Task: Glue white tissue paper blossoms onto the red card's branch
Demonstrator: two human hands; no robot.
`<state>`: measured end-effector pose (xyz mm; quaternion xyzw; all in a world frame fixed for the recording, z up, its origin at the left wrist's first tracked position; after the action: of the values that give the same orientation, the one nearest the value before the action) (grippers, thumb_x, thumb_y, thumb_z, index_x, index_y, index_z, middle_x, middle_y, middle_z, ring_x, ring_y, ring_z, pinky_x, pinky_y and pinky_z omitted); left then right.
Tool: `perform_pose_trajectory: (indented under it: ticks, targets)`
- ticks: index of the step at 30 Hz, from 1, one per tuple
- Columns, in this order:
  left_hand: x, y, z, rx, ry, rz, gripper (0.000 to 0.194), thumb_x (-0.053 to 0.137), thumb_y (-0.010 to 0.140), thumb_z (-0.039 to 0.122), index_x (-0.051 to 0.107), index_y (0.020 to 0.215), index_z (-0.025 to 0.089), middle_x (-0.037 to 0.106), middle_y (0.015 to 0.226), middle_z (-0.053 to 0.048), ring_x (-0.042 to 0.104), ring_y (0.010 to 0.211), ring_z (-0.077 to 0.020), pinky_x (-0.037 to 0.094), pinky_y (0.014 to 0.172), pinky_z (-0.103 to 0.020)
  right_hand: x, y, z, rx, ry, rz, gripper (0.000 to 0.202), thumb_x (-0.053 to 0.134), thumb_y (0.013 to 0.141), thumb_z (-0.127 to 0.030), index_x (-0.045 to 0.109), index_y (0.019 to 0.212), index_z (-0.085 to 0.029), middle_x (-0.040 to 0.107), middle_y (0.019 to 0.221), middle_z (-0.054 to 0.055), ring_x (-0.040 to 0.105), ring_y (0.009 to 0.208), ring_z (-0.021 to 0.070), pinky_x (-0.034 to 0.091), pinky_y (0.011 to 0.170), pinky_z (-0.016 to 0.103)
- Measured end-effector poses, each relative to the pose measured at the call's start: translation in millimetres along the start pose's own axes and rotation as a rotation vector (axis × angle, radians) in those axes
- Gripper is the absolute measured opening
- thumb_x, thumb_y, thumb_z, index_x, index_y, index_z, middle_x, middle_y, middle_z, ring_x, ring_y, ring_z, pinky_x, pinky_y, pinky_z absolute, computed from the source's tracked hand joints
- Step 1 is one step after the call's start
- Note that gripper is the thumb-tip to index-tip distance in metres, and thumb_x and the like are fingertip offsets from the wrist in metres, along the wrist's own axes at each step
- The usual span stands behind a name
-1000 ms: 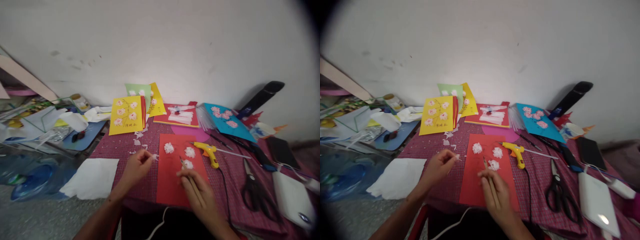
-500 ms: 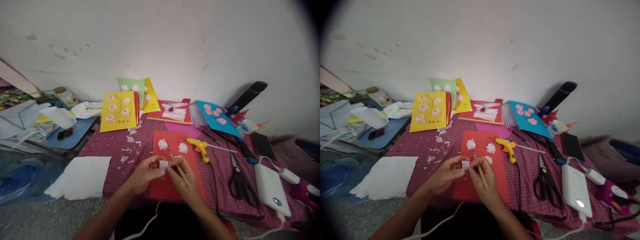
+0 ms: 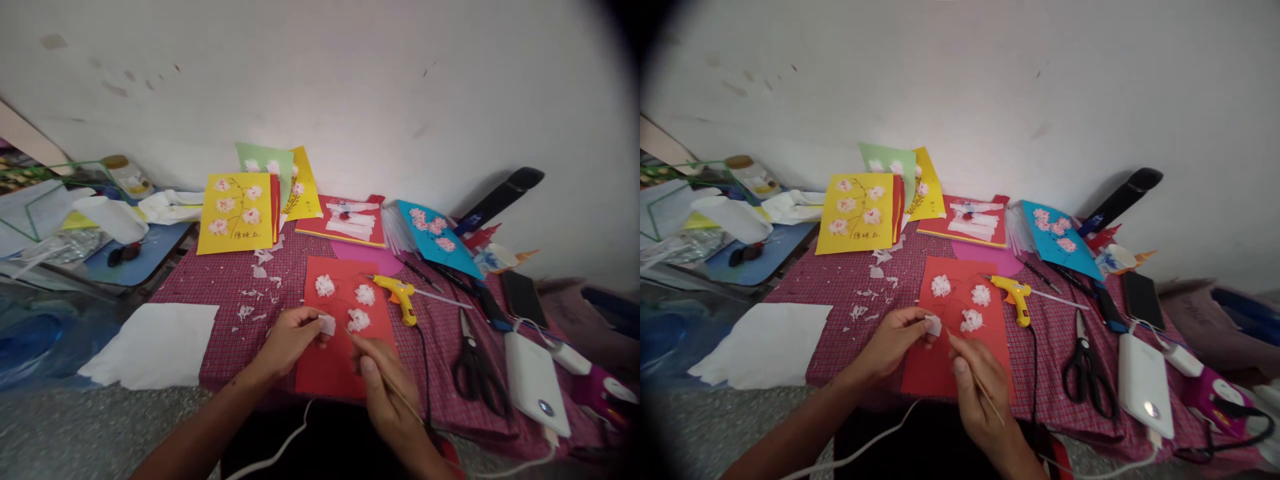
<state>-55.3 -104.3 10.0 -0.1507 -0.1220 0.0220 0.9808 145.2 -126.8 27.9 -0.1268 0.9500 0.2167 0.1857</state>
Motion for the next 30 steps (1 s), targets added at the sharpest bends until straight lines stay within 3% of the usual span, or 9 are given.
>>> perform_pose_trajectory:
  ticks: [4,12,17,24,27,30]
  targets:
    - [1.9,-0.5,0.6,0.002,0.016,-0.005,0.023,0.071,0.081,0.036,0.075,0.090,0.016,0.075,0.087,-0.007,0.068,0.074,-0.0165,0.056,0.066,-0.027,5.2,-1.3,-3.3,-0.050,-0.034,-0.034,0.032,0.048,0.102,-0.018,0.065,0.127,-0.026,0.071,0.094,0.005,0.068,0.083,0.0199,0.055,0.074,0.032]
    - [2.2,-5.2,2.4,0.044,0.081,-0.027,0.017,0.069,0.084,0.031,0.076,0.090,0.017,0.073,0.079,-0.004,0.066,0.069,-0.0154,0.054,0.066,-0.027,13.2,1.9,1.2,0.008,-0.040,-0.049,0.030,0.047,0.104,-0.023,0.068,0.126,-0.026,0.073,0.097,0.007,0.070,0.085,0.0208,0.057,0.078,0.034]
    - [1.1,-7.1,5.2,0.063,0.168,-0.097,0.020,0.063,0.082,0.023,0.077,0.095,0.017,0.075,0.085,-0.005,0.067,0.074,-0.0159,0.054,0.072,-0.027,11.7,3.1,4.9,0.163,0.048,-0.016,0.028,0.048,0.104,-0.031,0.071,0.119,-0.023,0.072,0.085,0.004,0.068,0.073,0.0179,0.056,0.070,0.030]
    - [2.2,-2.4,9.2,0.204,0.433,-0.114,0.013,0.065,0.084,0.025,0.075,0.091,0.020,0.077,0.091,-0.004,0.070,0.086,-0.0194,0.051,0.079,-0.029,8.2,31.7,13.0,0.414,0.427,-0.058,0.030,0.059,0.099,-0.047,0.067,0.102,-0.019,0.069,0.079,0.002,0.062,0.055,0.0133,0.048,0.049,0.025]
    - [3.3,3.5,13.4,0.243,0.514,-0.108,0.013,0.061,0.086,0.025,0.073,0.086,0.019,0.075,0.083,-0.002,0.067,0.078,-0.0181,0.048,0.071,-0.027,3.1,51.9,12.3,0.391,0.437,-0.143,0.032,0.061,0.096,-0.049,0.066,0.101,-0.018,0.069,0.080,0.002,0.062,0.054,0.0126,0.047,0.047,0.024]
    - [3.6,10.4,16.2,0.232,0.510,-0.124,0.016,0.060,0.088,0.027,0.072,0.083,0.018,0.070,0.075,-0.001,0.062,0.069,-0.0158,0.044,0.063,-0.025,-5.0,72.8,9.5,0.253,0.258,-0.238,0.027,0.057,0.099,-0.043,0.068,0.099,-0.019,0.069,0.077,0.001,0.062,0.056,0.0126,0.049,0.052,0.025]
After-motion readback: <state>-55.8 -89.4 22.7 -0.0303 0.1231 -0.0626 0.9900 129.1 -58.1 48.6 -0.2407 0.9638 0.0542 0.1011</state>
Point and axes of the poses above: each hand's wrist, its own y-axis towards the middle knuckle, its own x-axis out of the palm, z = x × y, the point moved 1 cm from there along y, towards the middle knuckle
